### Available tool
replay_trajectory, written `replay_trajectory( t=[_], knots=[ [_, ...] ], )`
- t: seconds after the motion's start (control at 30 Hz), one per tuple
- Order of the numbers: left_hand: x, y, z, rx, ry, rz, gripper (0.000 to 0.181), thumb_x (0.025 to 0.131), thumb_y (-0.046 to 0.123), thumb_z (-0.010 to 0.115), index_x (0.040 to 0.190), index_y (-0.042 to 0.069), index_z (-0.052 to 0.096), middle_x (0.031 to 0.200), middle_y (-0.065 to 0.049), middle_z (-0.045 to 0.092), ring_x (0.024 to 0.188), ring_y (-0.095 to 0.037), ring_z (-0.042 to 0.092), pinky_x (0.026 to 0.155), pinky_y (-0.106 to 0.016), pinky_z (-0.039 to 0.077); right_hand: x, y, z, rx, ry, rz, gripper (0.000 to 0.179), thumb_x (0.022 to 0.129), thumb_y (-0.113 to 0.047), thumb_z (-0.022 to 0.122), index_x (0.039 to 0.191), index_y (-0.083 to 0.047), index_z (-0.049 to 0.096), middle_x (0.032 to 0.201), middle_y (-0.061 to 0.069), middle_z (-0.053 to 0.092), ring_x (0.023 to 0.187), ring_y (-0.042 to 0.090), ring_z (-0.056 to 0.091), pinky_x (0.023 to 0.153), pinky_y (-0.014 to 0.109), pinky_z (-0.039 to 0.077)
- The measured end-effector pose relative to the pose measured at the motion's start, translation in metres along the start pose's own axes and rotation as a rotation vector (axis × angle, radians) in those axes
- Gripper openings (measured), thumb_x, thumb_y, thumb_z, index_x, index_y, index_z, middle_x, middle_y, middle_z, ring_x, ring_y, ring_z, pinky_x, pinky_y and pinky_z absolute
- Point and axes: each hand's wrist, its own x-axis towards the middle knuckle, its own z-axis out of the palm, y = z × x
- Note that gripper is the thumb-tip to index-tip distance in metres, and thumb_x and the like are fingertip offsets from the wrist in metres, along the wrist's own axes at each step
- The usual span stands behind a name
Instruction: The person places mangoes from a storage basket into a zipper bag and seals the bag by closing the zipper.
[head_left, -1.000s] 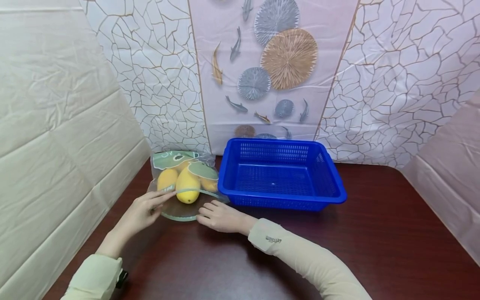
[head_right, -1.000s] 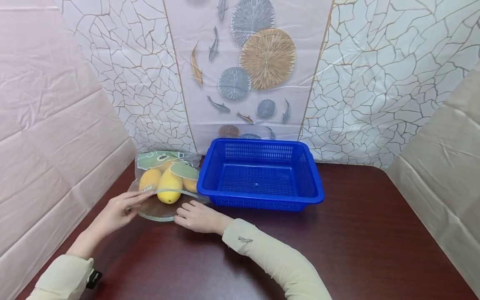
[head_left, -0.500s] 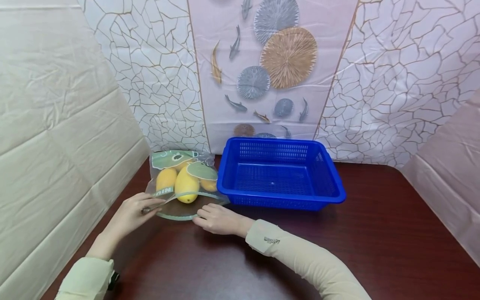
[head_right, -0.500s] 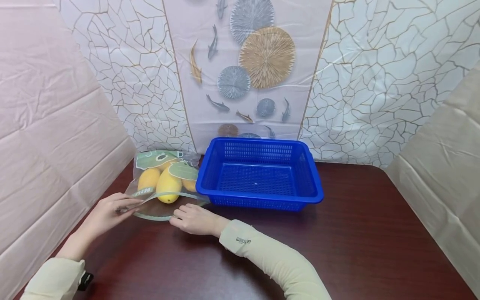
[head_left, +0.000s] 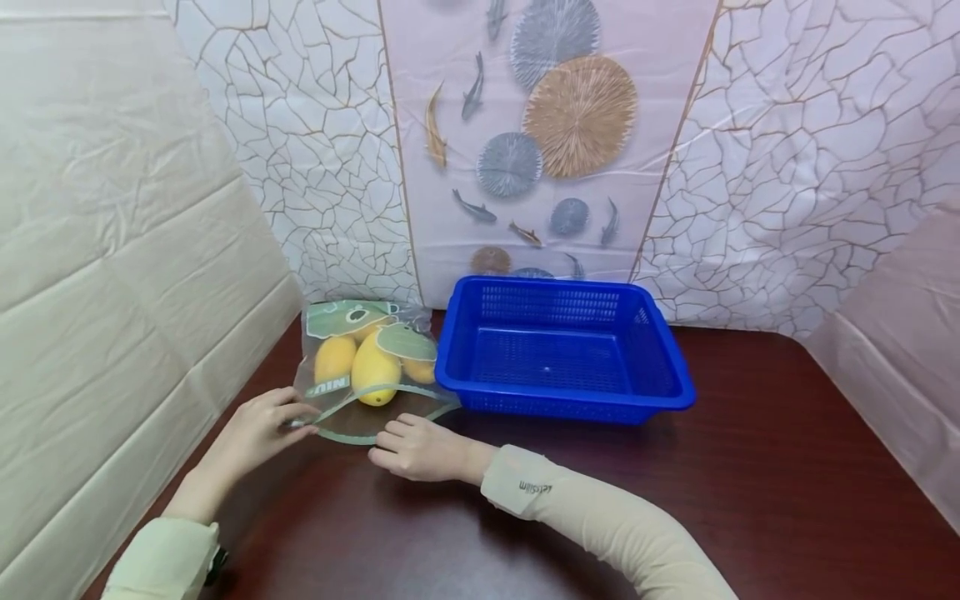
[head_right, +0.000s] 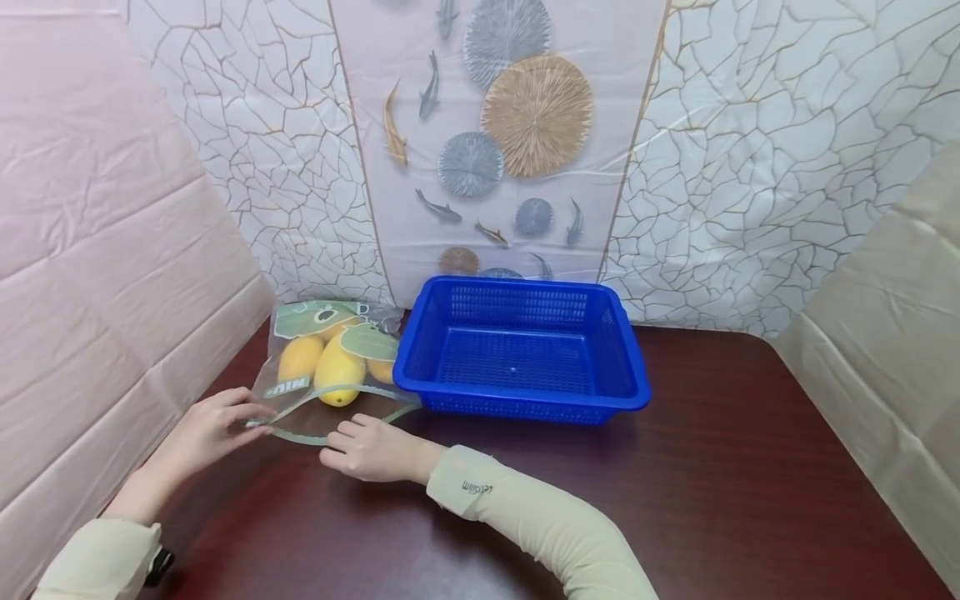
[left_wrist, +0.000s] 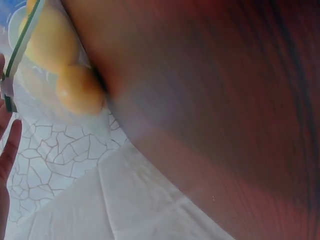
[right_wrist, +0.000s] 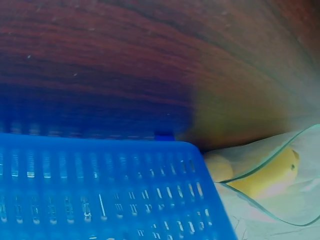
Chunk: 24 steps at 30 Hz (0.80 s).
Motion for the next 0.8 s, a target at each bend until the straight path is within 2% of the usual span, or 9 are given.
replay_trajectory(
  t=[0.1,0.2,0.27,0.37,0.57,0.67,0.8],
  knots=[
    [-0.003,-0.002,0.000,0.023,-0.040,0.003,0.035,0.052,0.017,0.087,0.084,0.016,0.073,0.079,0.007,0.059,0.067,-0.006,0.051,0.061,-0.016,0.040,0.001,-0.002,-0.002,-0.002,0.006,-0.003,0.023,0.090,-0.013,0.043,0.093,-0.016,0.065,0.083,-0.007,0.061,0.077,0.009,0.054,0.069,0.021,0.041],
    [-0.004,-0.005,-0.001,0.073,-0.076,0.026,0.046,0.049,0.020,0.089,0.093,0.016,0.073,0.085,0.003,0.060,0.077,-0.013,0.053,0.068,-0.027,0.042,0.005,-0.003,-0.004,0.008,-0.003,-0.001,0.021,0.089,-0.014,0.046,0.096,-0.017,0.066,0.086,-0.007,0.062,0.080,0.009,0.056,0.071,0.021,0.042],
    [-0.004,-0.008,-0.001,0.109,-0.093,0.044,0.056,0.046,0.019,0.090,0.099,0.016,0.072,0.090,-0.001,0.060,0.086,-0.019,0.054,0.072,-0.036,0.041,0.009,-0.003,-0.004,0.002,-0.018,-0.010,0.021,0.090,-0.014,0.046,0.097,-0.018,0.065,0.088,-0.007,0.063,0.081,0.009,0.057,0.073,0.021,0.043],
    [-0.004,-0.011,-0.002,0.136,-0.102,0.059,0.059,0.044,0.011,0.090,0.100,0.016,0.071,0.094,-0.005,0.059,0.093,-0.026,0.053,0.074,-0.044,0.040,0.016,-0.003,-0.004,0.004,-0.031,-0.024,0.023,0.091,-0.016,0.044,0.100,-0.019,0.066,0.090,-0.008,0.063,0.083,0.008,0.057,0.074,0.020,0.043],
    [-0.006,-0.014,-0.003,0.119,-0.056,0.076,0.047,0.047,-0.010,0.076,0.087,0.015,0.069,0.096,-0.009,0.061,0.095,-0.028,0.054,0.078,-0.045,0.040,0.034,-0.004,-0.009,0.006,0.012,-0.018,0.024,0.090,-0.016,0.043,0.098,-0.019,0.066,0.090,-0.009,0.063,0.082,0.007,0.058,0.074,0.020,0.043],
    [-0.005,-0.015,-0.004,0.117,-0.033,0.092,0.043,0.048,-0.010,0.072,0.084,0.013,0.068,0.095,-0.008,0.062,0.092,-0.027,0.055,0.077,-0.044,0.041,0.043,-0.003,-0.013,0.007,0.031,-0.004,0.024,0.090,-0.016,0.043,0.097,-0.019,0.066,0.089,-0.009,0.063,0.081,0.007,0.057,0.074,0.019,0.043],
    [-0.004,-0.015,-0.006,0.120,-0.015,0.105,0.035,0.049,-0.007,0.075,0.080,0.010,0.068,0.088,-0.006,0.063,0.084,-0.024,0.057,0.074,-0.040,0.042,0.053,-0.003,-0.015,-0.011,0.028,-0.010,0.027,0.091,-0.015,0.040,0.096,-0.020,0.066,0.088,-0.010,0.063,0.081,0.006,0.058,0.074,0.019,0.043]
  ],
)
